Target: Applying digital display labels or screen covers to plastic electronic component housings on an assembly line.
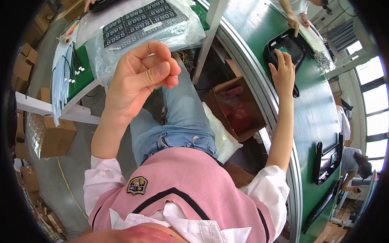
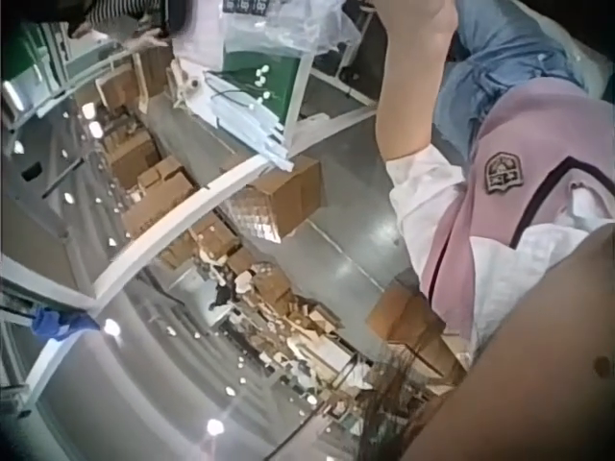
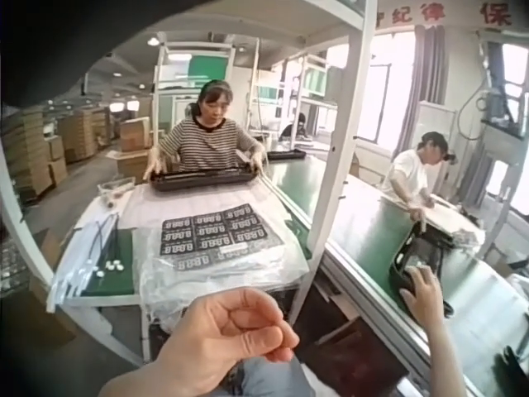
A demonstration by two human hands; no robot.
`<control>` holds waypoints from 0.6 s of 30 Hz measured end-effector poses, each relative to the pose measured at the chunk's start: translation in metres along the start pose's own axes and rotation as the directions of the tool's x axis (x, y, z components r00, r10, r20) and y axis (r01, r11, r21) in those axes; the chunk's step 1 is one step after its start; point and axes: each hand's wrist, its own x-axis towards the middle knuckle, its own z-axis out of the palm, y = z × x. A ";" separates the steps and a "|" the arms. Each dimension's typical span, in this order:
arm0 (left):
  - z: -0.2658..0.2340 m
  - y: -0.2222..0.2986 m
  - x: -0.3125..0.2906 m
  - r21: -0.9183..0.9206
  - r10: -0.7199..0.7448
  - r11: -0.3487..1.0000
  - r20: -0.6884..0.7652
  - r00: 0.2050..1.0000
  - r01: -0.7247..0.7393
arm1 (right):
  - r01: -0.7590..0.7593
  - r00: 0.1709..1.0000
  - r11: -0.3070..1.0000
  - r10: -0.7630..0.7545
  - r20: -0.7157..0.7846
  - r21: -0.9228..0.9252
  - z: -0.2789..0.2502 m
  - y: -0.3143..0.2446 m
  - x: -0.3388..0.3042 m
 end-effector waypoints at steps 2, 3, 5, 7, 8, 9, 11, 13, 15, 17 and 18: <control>-0.005 -0.005 0.005 -0.010 -0.021 1.000 -0.007 1.000 0.021 | 0.091 0.992 0.996 -0.088 -0.086 0.025 -0.014 -0.013 -0.001; -0.007 -0.005 0.005 -0.010 -0.028 1.000 -0.018 0.999 0.028 | 0.028 0.998 1.000 -0.028 -0.061 -0.012 -0.021 -0.010 -0.007; -0.010 -0.007 0.012 -0.011 -0.055 0.998 -0.021 0.998 0.055 | -0.177 0.984 0.982 0.177 -0.011 -0.072 -0.040 0.025 -0.043; -0.008 -0.014 0.024 -0.022 -0.065 0.998 -0.009 0.998 0.064 | -0.457 0.874 0.871 0.477 0.087 -0.182 -0.085 0.086 -0.102; -0.006 -0.019 0.030 -0.026 -0.073 0.997 0.004 0.997 0.074 | -0.580 0.766 0.770 0.626 0.142 -0.266 -0.108 0.112 -0.130; 0.000 -0.028 0.039 -0.044 -0.111 0.993 0.062 0.992 0.113 | -0.608 0.733 0.728 0.668 0.128 -0.317 -0.133 0.138 -0.163; 0.005 -0.049 0.053 -0.009 0.041 0.999 -0.049 0.998 -0.042 | -0.599 0.603 0.595 0.776 0.188 -0.536 -0.189 0.175 -0.238; -0.014 -0.068 0.065 -0.049 0.002 0.999 0.129 0.992 0.004 | -0.619 0.522 0.527 0.830 0.195 -0.582 -0.247 0.163 -0.289; -0.010 -0.067 0.063 0.060 -0.045 0.998 0.170 0.984 0.035 | -0.668 0.588 0.578 0.796 0.143 -0.469 -0.251 0.142 -0.312; -0.008 -0.074 0.066 0.068 -0.112 0.993 0.261 0.959 0.097 | -0.630 0.711 0.640 0.703 0.005 -0.440 -0.247 0.138 -0.335; -0.003 -0.078 0.067 0.104 -0.160 0.985 0.283 0.946 0.135 | -0.595 0.771 0.676 0.633 -0.073 -0.435 -0.246 0.140 -0.341</control>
